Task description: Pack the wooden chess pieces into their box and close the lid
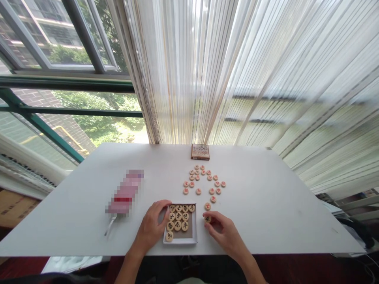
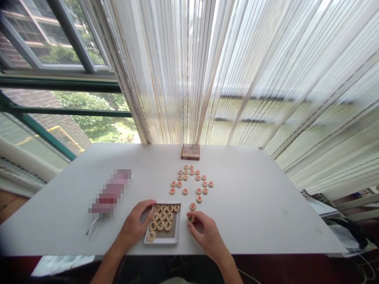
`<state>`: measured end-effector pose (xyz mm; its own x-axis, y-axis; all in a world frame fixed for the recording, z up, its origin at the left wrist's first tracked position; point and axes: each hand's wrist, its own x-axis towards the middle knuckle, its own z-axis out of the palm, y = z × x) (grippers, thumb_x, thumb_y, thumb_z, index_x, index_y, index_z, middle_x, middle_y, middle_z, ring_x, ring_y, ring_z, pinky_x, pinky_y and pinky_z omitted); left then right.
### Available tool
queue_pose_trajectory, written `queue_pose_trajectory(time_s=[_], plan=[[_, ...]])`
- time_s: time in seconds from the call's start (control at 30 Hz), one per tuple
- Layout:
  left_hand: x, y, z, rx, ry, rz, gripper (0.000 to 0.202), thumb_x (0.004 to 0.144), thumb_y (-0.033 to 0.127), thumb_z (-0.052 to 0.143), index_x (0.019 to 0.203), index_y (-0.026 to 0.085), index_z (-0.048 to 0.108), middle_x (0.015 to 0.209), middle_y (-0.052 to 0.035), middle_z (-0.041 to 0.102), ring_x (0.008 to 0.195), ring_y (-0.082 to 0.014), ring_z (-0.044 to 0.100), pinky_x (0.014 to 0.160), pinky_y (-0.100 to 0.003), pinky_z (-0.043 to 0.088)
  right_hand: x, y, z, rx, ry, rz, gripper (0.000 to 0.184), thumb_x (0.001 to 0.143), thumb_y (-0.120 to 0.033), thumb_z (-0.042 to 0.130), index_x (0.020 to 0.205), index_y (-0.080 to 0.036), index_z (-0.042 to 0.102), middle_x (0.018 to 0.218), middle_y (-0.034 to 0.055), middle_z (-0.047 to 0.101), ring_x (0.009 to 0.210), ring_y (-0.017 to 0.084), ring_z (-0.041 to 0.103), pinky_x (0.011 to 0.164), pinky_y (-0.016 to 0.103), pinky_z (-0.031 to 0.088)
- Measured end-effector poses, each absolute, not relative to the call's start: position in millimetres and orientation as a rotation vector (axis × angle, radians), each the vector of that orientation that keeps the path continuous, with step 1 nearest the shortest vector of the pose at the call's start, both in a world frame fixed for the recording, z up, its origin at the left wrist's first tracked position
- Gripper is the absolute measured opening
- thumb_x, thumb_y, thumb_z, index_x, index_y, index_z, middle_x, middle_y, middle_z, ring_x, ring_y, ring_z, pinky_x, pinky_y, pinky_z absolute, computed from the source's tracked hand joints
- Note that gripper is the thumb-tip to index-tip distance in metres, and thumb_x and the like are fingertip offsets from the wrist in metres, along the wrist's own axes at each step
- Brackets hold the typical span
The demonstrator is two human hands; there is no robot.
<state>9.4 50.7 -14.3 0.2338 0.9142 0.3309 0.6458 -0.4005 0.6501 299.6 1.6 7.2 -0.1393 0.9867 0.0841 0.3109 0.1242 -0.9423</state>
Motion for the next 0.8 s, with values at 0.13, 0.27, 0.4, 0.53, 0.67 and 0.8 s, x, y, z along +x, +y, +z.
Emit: queue_pose_trajectory(time_s=[0.13, 0.27, 0.4, 0.53, 0.67, 0.8], plan=[[10.1, 50.0, -13.7, 2.134, 1.457, 0.976, 0.025, 0.097, 0.032, 0.049, 0.118, 0.024, 0.06, 0.115, -0.0085, 0.066, 0.109, -0.0252, 0.062, 0.097, -0.045, 0.053, 299.9, 1.7, 5.4, -1.29, -1.523, 1.152, 0.031, 0.092, -0.038, 0.063, 0.117, -0.022, 0.068, 0.099, 0.0059, 0.074, 0.088, 0.022, 0.072, 0.086, 0.033, 0.059], [11.1, 49.3, -12.2, 2.136, 1.464, 0.988, 0.025, 0.097, 0.032, 0.049, 0.117, 0.024, 0.061, 0.114, -0.0082, 0.066, 0.108, -0.025, 0.063, 0.096, -0.044, 0.054, 300.8, 2.2, 3.0, -1.26, -1.478, 1.22, 0.037, 0.092, -0.042, 0.062, 0.124, -0.022, 0.066, 0.101, 0.0064, 0.075, 0.092, 0.023, 0.073, 0.091, 0.036, 0.059], [11.2, 49.1, -11.1, 2.124, 1.462, 0.989, 0.024, 0.096, 0.032, 0.05, 0.116, 0.024, 0.061, 0.115, -0.0076, 0.066, 0.109, -0.0243, 0.063, 0.096, -0.042, 0.054, 301.3, 2.4, 1.5, -1.254, -1.471, 1.237, 0.04, 0.093, -0.041, 0.062, 0.128, -0.022, 0.065, 0.1, 0.0072, 0.075, 0.092, 0.023, 0.073, 0.092, 0.038, 0.059], [10.9, 49.4, -11.9, 2.115, 1.449, 0.969, 0.024, 0.097, 0.031, 0.049, 0.118, 0.024, 0.059, 0.116, -0.0079, 0.065, 0.11, -0.0242, 0.062, 0.098, -0.043, 0.053, 300.3, 2.6, 3.7, -1.235, -1.481, 1.191, 0.035, 0.095, -0.04, 0.06, 0.125, -0.023, 0.067, 0.107, 0.0078, 0.073, 0.097, 0.022, 0.071, 0.094, 0.038, 0.058], [11.3, 49.9, -12.7, 2.107, 1.447, 0.958, 0.025, 0.097, 0.031, 0.049, 0.119, 0.025, 0.058, 0.12, -0.0081, 0.063, 0.113, -0.0243, 0.061, 0.1, -0.044, 0.052, 296.7, 1.6, 8.3, -1.146, -1.464, 1.174, 0.029, 0.097, -0.04, 0.055, 0.116, -0.024, 0.07, 0.116, 0.0094, 0.067, 0.105, 0.023, 0.068, 0.097, 0.038, 0.056], [12.2, 50.1, -10.9, 2.074, 1.485, 1.007, 0.024, 0.097, 0.033, 0.05, 0.117, 0.026, 0.06, 0.133, -0.0082, 0.055, 0.121, -0.0251, 0.057, 0.102, -0.045, 0.051, 288.3, -1.6, 10.1, -1.079, -1.407, 1.238, 0.031, 0.096, -0.042, 0.058, 0.121, -0.026, 0.067, 0.119, 0.0099, 0.062, 0.097, 0.022, 0.07, 0.095, 0.039, 0.057]])
